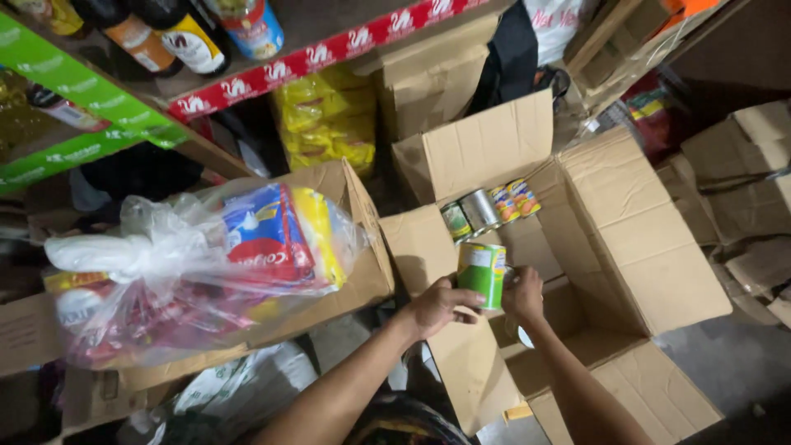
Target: Stocking and organizing various bottled, canned, and packaged goods onto shelves in a grocery store backroom or aisle.
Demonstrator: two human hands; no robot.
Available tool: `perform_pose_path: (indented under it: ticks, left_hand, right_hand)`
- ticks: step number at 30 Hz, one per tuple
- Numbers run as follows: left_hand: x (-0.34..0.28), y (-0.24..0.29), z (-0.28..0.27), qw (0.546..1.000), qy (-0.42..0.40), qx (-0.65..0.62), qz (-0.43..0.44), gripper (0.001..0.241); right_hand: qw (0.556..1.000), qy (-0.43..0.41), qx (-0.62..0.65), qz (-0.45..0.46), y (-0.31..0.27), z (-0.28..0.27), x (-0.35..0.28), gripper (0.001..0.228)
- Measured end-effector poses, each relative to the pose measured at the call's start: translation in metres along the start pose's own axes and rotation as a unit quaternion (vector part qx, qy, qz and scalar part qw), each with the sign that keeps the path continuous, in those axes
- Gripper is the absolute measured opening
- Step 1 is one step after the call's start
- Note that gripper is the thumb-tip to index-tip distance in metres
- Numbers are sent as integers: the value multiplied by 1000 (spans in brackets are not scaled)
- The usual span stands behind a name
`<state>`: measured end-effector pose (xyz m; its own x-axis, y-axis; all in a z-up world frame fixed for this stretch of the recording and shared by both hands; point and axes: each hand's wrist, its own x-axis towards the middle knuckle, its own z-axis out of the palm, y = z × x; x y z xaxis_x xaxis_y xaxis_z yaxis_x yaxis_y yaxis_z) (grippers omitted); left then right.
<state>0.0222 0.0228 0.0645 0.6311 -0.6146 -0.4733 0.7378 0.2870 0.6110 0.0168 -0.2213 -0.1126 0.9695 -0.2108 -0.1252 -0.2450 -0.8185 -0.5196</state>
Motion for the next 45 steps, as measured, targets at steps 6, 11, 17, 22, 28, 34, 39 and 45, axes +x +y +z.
perform_pose_path:
  ticks: [6,11,17,22,28,34,39,45]
  left_hand:
    - [4,61,31,987,28,26,154,53]
    - [21,72,37,977,29,57,201,51]
    - [11,82,44,936,41,222,271,55]
    - [-7,100,46,906,84,315,272,67]
    - [-26,127,43,845,86,409,333,78]
    - [-35,164,43,853,35,370,366,72]
    - [-31,213,32,759,126,480,421,73]
    - [-28,287,-2,757,186,493,387,79]
  right_hand:
    - [812,-69,574,78,-41,-94,2,66]
    - [758,-108,642,35,-100,-144,-20,67]
    - [833,-172,526,10,-154,-169,-29,63]
    - [881,-169,442,-25,-185,-182,-28,56]
    - [905,-147,393,-71,-208,-184,-18,58]
    - [900,-135,407,-76,-248,-196,-2,62]
    - [841,-137,475,-222,-262,-183,49,70]
    - [877,-96,410,-233,-354,-182,97,68]
